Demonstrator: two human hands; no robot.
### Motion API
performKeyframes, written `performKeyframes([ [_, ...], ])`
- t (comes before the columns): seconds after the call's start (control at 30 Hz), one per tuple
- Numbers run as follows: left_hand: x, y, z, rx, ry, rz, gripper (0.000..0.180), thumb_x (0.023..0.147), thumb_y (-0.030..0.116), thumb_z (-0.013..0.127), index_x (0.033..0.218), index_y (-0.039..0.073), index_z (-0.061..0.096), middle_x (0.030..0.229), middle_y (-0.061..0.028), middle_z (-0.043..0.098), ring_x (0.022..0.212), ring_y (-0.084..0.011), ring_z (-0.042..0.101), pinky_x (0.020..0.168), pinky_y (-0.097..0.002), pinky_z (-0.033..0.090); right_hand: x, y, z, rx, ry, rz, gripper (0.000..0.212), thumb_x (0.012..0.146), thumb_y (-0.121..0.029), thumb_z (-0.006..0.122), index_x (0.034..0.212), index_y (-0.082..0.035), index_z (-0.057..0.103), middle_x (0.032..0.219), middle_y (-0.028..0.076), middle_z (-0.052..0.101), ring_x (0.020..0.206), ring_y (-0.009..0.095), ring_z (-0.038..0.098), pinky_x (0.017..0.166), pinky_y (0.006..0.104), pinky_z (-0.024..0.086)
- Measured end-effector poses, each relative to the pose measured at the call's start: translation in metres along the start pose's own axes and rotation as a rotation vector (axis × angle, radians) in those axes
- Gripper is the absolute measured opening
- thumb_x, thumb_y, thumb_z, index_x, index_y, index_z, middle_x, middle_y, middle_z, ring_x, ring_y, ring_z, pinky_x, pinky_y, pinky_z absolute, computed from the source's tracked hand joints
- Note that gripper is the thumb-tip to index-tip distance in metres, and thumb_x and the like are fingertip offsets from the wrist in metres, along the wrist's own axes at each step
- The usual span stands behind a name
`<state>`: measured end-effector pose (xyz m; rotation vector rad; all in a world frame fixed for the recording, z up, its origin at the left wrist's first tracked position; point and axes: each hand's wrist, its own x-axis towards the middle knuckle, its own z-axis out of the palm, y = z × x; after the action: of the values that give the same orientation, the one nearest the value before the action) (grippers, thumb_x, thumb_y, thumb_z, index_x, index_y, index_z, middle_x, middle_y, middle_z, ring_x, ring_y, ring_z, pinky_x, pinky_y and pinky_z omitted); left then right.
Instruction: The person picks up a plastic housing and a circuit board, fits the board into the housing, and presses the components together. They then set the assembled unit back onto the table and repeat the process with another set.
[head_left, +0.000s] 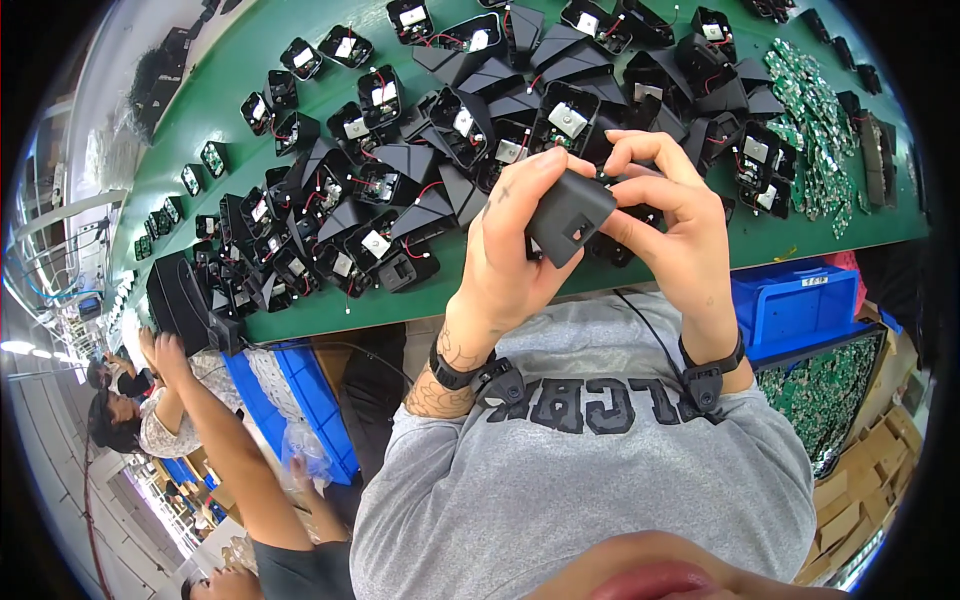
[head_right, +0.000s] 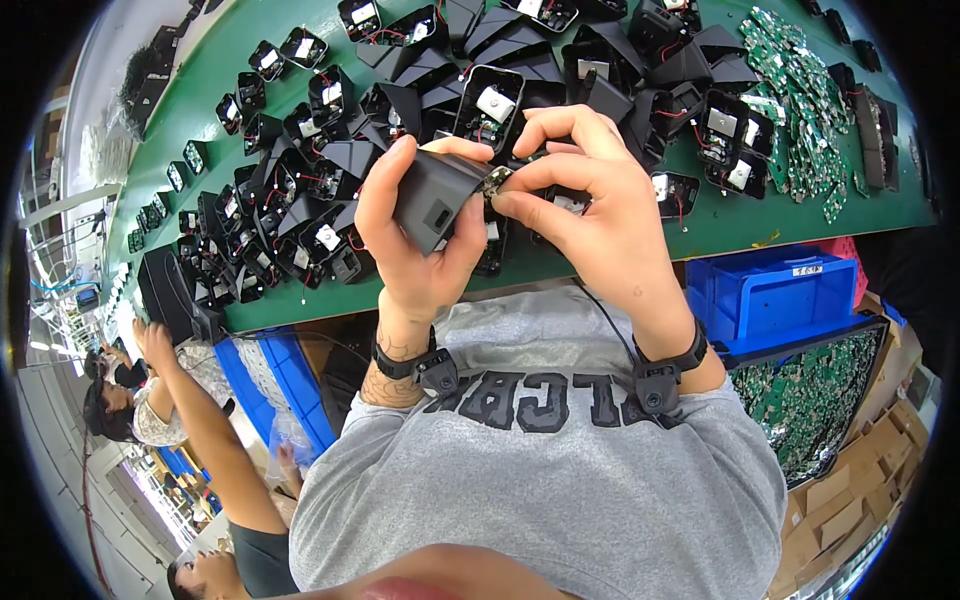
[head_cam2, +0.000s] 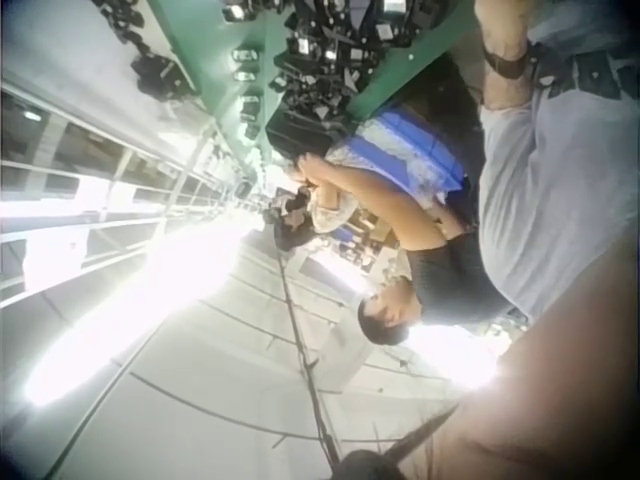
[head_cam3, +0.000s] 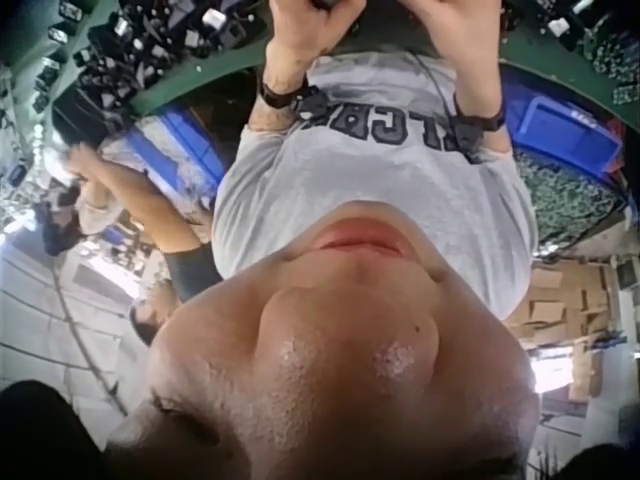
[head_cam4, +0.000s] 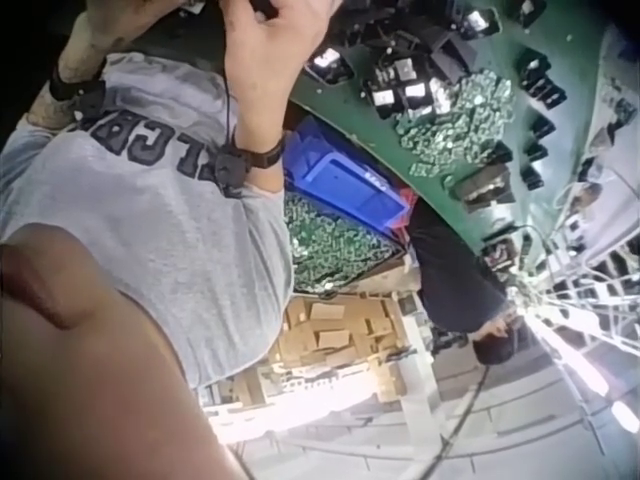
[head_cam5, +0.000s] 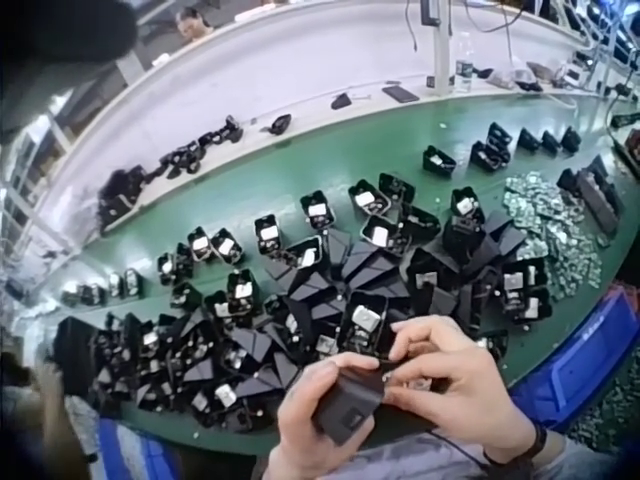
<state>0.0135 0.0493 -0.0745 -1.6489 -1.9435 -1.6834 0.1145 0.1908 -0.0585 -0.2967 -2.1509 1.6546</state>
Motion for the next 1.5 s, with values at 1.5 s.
performKeyframes([
  [1.5, -0.007, 0.013, 0.018, -0.249, 0.289, -0.248, 0.064, 0.082, -0.007, 0.057, 0.136, 0.000, 0.023, 0.110, -0.0195, 0.056, 0.099, -0.0217, 0.058, 0.086, -0.0343, 0.047, -0.008, 0.005, 0.007, 0.039, 0.082, -0.043, 0.013, 0.068, 0.001, 0.074, 0.080, 0.000, 0.069, 0.099, 0.007, 0.055, 0.107, 0.024, 0.052, 0.092, 0.0353, 0.041],
])
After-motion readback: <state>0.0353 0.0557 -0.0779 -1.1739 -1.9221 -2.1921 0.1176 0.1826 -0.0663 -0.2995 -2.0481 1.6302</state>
